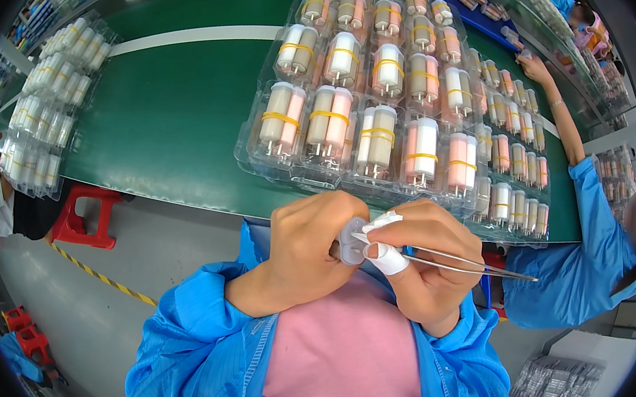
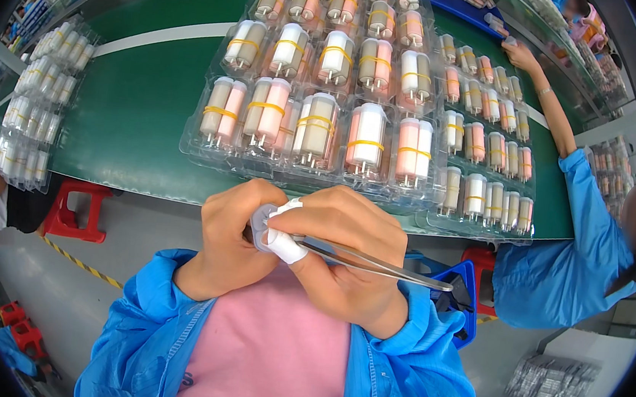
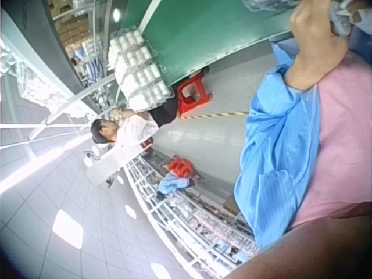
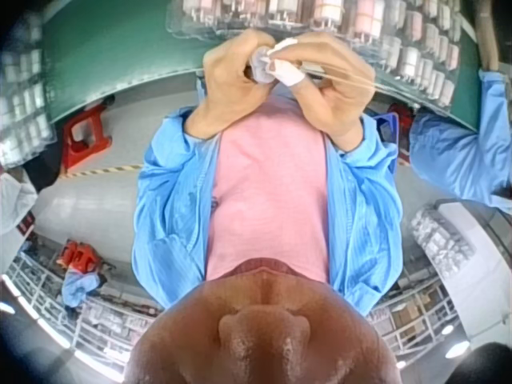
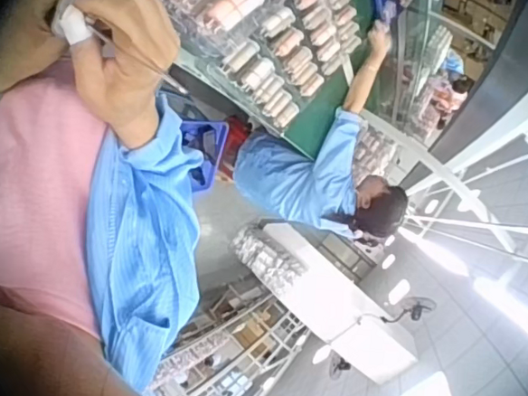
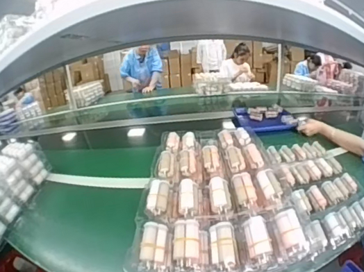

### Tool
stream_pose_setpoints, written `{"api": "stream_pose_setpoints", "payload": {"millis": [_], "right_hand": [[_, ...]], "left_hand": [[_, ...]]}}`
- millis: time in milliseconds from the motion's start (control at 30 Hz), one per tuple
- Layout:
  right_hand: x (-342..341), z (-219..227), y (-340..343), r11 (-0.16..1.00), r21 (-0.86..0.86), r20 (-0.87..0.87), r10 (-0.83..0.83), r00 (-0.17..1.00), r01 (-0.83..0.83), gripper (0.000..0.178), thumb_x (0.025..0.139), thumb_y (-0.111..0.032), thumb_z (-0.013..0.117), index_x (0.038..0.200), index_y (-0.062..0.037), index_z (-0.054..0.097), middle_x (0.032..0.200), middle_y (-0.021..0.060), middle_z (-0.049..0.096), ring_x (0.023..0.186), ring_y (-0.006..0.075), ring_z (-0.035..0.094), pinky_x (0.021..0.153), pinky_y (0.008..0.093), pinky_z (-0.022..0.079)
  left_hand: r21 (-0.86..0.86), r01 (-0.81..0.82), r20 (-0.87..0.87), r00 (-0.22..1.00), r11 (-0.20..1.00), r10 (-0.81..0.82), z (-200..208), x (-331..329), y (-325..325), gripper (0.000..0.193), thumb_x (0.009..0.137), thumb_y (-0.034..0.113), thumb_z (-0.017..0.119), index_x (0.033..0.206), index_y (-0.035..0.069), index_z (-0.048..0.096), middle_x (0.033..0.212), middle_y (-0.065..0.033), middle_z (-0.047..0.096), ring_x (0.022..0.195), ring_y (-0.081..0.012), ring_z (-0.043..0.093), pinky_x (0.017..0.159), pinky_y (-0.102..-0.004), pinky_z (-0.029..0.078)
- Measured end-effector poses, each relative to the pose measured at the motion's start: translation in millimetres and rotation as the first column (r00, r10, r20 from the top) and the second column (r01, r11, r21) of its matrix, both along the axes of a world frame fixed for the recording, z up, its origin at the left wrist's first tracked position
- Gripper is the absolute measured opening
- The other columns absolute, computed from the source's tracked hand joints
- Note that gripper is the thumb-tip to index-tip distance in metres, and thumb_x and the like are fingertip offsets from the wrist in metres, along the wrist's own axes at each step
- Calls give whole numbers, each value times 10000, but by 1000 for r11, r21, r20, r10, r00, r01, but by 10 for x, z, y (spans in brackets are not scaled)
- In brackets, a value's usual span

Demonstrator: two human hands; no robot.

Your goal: Manually assemble and inspect small plastic and metal components using tweezers on a production line.

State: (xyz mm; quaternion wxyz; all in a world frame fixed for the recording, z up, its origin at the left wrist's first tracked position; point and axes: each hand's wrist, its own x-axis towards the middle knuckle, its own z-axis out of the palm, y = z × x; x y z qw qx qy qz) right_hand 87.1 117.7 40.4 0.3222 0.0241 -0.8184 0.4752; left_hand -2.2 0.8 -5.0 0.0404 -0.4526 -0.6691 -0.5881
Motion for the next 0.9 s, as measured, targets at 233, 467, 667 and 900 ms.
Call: {"api": "stream_pose_setpoints", "payload": {"millis": [233, 467, 667, 900], "right_hand": [[30, -16, -25, 980, -201, -41, -21, 999, 12, 149, 688, 17, 726, 829, -17, 693, 789, 106, 671, 689, 203, 639, 589, 278, 500], [60, -3, -22, 990, -140, -63, 14, 998, -23, 167, 687, 17, 734, 845, 2, 685, 810, 135, 676, 712, 199, 648, 624, 265, 509], [59, -85, 18, 969, -242, -66, -72, 995, 54, 136, 723, 25, 698, 856, 9, 675, 827, 134, 673, 744, 197, 640, 662, 277, 501], [85, -142, 62, 962, -271, -95, -22, 995, -4, 148, 724, 6, 715, 865, 11, 669, 843, 124, 668, 740, 189, 632, 653, 283, 497]], "left_hand": [[64, 19, 94, 995, 998, -25, 34, 14, -5, 278, 623, 50, 789, 780, 36, 561, 659, -81, 550, 547, -234, 560, 474, -308, 416], [109, 42, 128, 990, 993, -56, 30, 20, -20, 292, 623, 41, 803, 792, 40, 565, 667, -66, 563, 536, -190, 552, 474, -283, 413], [114, 155, 295, 938, 981, -183, 112, 56, 18, 387, 630, 36, 791, 954, 20, 580, 822, -99, 597, 658, -208, 586, 490, -282, 443], [56, 244, 203, 947, 968, -250, 49, 14, 19, 410, 642, 41, 799, 956, -2, 538, 869, -111, 615, 774, -200, 636, 594, -288, 498]]}}
